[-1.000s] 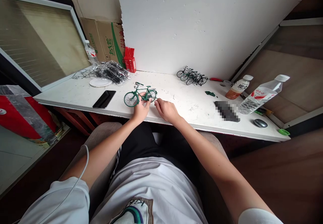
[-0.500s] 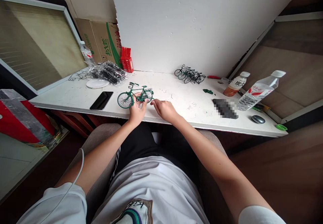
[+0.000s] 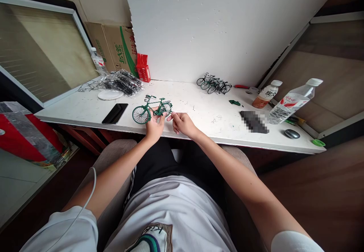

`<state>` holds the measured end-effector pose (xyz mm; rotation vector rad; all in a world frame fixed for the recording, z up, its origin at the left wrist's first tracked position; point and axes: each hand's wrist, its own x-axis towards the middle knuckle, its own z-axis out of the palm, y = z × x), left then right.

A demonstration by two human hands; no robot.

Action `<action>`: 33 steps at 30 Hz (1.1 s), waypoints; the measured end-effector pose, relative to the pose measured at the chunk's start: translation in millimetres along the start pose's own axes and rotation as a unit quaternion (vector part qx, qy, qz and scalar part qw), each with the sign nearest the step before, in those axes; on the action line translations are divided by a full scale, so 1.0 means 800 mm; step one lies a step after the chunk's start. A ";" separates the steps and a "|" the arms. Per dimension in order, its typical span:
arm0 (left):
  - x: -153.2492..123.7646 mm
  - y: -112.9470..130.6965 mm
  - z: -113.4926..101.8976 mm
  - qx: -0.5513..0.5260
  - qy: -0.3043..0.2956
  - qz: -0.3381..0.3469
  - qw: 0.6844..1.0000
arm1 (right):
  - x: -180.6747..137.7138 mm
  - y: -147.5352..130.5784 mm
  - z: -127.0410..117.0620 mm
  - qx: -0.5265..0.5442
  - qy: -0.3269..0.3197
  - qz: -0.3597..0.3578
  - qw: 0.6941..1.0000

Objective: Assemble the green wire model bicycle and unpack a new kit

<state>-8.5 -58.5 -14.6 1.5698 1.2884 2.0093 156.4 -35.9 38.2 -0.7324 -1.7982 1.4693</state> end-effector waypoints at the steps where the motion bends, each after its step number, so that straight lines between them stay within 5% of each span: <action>1: 0.000 0.000 0.000 -0.001 0.005 -0.003 1.000 | 0.000 -0.002 0.002 0.031 -0.002 0.015 0.999; 7: 0.004 -0.003 -0.002 0.003 -0.001 -0.010 1.000 | -0.001 -0.008 0.007 0.088 0.007 0.062 0.994; 11: 0.007 -0.013 -0.004 0.000 -0.024 -0.004 1.000 | -0.002 -0.009 0.003 -0.177 0.057 -0.003 0.983; 17: 0.006 -0.018 -0.003 -0.028 -0.034 -0.040 0.998 | -0.012 -0.024 -0.002 -0.604 0.043 -0.025 0.796; 21: 0.005 -0.016 -0.001 -0.045 -0.033 -0.068 0.996 | -0.011 -0.026 -0.004 -0.672 -0.003 -0.021 0.740; 24: 0.004 -0.014 -0.001 -0.047 -0.030 -0.079 0.995 | -0.008 -0.021 -0.004 -0.655 0.004 -0.005 0.756; 30: 0.004 0.003 -0.001 -0.043 -0.012 -0.061 0.997 | -0.004 0.000 -0.001 -0.373 0.075 -0.069 0.922; 33: 0.005 0.013 0.000 -0.043 -0.007 -0.045 0.998 | -0.002 0.008 0.006 -0.222 0.103 -0.077 0.967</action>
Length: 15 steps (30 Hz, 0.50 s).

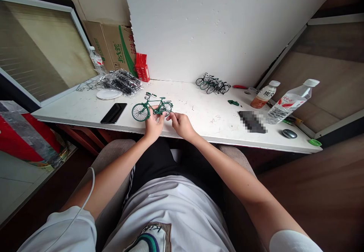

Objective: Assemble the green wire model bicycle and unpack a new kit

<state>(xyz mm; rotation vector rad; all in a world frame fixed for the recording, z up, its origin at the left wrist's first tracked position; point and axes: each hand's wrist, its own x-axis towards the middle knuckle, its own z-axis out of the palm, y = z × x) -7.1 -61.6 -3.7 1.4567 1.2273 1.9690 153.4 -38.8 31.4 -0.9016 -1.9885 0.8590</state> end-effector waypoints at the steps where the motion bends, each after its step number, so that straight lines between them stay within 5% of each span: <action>1: 0.000 0.002 0.000 0.002 0.003 0.006 1.000 | -0.001 -0.001 0.003 0.049 0.004 0.015 0.999; 6: 0.003 0.000 -0.002 0.035 0.003 0.044 0.998 | -0.008 -0.022 0.015 0.312 -0.009 0.120 0.942; 10: 0.012 -0.007 -0.010 0.071 -0.009 0.081 0.994 | -0.010 -0.032 0.014 0.384 -0.026 0.149 0.911; 12: 0.017 -0.007 -0.014 0.081 -0.017 0.094 0.992 | -0.009 -0.029 0.012 0.353 -0.031 0.155 0.922; 15: 0.023 -0.003 -0.019 0.085 -0.041 0.095 0.991 | -0.008 -0.020 0.009 0.189 0.021 0.088 0.978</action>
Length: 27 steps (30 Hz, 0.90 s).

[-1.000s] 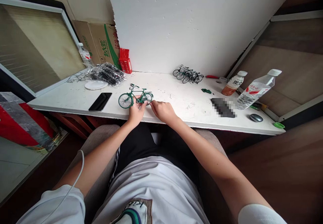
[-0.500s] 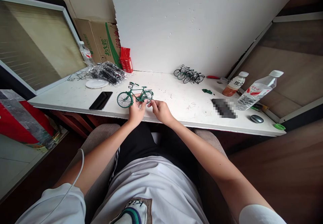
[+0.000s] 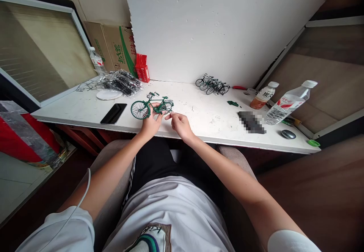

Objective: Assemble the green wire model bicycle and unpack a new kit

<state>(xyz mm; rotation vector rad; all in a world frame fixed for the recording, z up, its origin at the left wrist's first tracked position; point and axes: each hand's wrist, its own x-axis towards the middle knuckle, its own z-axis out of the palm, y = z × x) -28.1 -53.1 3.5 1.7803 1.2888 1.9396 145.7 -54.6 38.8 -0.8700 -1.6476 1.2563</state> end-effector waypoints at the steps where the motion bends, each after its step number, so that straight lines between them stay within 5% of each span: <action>1: 0.001 0.001 -0.001 -0.001 -0.008 -0.002 1.000 | 0.000 0.001 -0.002 -0.079 0.019 -0.045 0.996; 5: 0.002 0.007 -0.002 -0.018 -0.030 -0.006 0.999 | -0.004 -0.003 -0.011 -0.326 0.053 -0.140 0.933; 10: 0.001 0.007 0.005 -0.077 -0.020 -0.052 0.995 | 0.000 -0.013 -0.024 -0.380 0.067 -0.150 0.910; 16: 0.004 0.014 0.012 -0.169 -0.008 -0.149 0.974 | 0.007 -0.007 -0.033 -0.315 0.078 -0.158 0.933; 27: 0.004 0.020 0.010 -0.240 -0.013 -0.255 0.937 | 0.020 -0.014 -0.040 -0.039 0.085 -0.124 0.988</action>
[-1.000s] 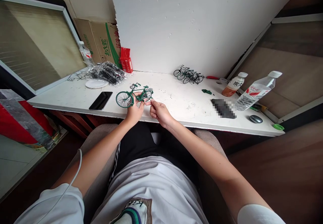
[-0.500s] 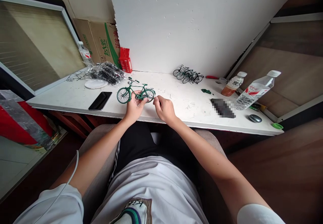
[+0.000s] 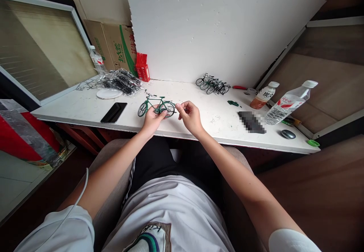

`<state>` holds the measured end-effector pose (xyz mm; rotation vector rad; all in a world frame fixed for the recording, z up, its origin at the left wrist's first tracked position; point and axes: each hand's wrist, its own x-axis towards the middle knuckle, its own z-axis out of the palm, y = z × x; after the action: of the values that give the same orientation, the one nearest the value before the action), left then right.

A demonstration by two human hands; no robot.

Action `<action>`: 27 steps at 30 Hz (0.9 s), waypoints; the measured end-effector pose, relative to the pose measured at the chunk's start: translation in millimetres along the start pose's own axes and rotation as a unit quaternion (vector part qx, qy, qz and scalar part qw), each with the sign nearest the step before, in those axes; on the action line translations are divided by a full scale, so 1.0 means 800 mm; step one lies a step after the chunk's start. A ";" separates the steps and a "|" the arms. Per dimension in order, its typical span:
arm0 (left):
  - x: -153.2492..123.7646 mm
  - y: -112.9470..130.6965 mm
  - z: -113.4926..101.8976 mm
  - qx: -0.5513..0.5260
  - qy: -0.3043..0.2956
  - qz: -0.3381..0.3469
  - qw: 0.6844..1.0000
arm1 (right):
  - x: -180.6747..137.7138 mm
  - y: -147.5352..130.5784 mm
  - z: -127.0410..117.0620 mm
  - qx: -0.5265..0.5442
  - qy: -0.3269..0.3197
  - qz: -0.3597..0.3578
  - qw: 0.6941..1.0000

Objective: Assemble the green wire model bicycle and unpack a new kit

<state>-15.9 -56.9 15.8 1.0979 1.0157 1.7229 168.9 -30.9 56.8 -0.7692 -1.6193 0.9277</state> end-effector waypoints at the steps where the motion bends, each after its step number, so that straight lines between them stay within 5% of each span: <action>1: 0.000 -0.001 0.000 0.002 -0.004 -0.003 1.000 | 0.002 -0.001 -0.001 0.019 0.003 0.005 1.000; 10: -0.007 0.008 0.005 0.035 -0.056 -0.043 0.997 | 0.005 -0.014 -0.014 0.010 0.001 -0.038 0.999; 27: -0.022 0.013 0.008 0.004 -0.069 -0.125 0.990 | -0.005 0.009 -0.010 0.018 -0.033 0.015 0.999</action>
<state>-7.5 -75.0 22.7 1.0317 1.0262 1.4255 177.7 -29.7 49.6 -0.7470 -1.6469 1.0110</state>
